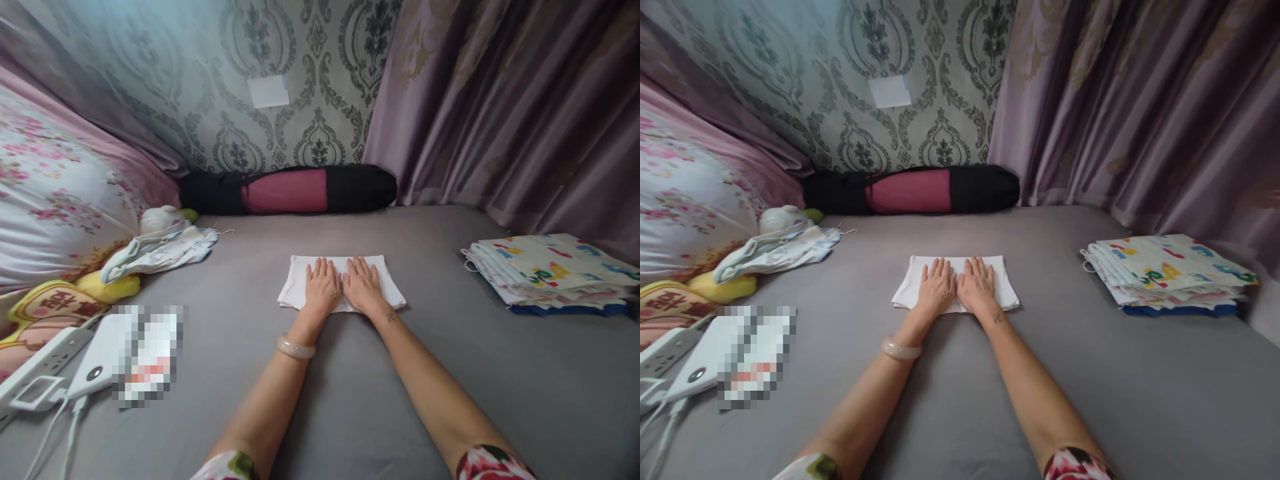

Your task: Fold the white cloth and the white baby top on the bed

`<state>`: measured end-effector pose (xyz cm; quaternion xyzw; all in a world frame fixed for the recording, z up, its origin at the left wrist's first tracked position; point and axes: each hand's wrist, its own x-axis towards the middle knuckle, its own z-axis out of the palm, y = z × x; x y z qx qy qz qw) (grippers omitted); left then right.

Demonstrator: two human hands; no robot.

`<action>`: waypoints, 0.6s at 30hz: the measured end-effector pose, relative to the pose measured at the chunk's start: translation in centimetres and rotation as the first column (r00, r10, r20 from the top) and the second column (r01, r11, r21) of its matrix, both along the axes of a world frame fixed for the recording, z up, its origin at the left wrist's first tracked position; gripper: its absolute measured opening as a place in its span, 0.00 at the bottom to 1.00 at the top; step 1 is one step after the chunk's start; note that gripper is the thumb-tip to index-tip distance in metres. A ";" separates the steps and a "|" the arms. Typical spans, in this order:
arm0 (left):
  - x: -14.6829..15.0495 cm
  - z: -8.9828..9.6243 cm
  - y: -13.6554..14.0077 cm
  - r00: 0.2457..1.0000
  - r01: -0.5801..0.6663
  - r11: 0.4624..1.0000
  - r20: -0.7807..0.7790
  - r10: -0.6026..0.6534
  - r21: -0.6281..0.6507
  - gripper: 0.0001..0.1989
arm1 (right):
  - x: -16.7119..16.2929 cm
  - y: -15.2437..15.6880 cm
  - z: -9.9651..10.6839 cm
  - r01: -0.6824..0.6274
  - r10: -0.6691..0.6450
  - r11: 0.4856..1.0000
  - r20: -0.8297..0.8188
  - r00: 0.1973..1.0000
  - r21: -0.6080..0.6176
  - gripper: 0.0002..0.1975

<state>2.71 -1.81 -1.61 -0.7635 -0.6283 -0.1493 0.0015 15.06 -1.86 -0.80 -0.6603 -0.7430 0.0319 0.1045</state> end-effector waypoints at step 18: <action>-2.1 -0.2 1.3 0.862 -0.082 0.995 0.504 0.045 0.051 0.19 | -2.6 0.0 0.7 -0.025 0.025 0.999 0.012 1.000 -0.035 0.27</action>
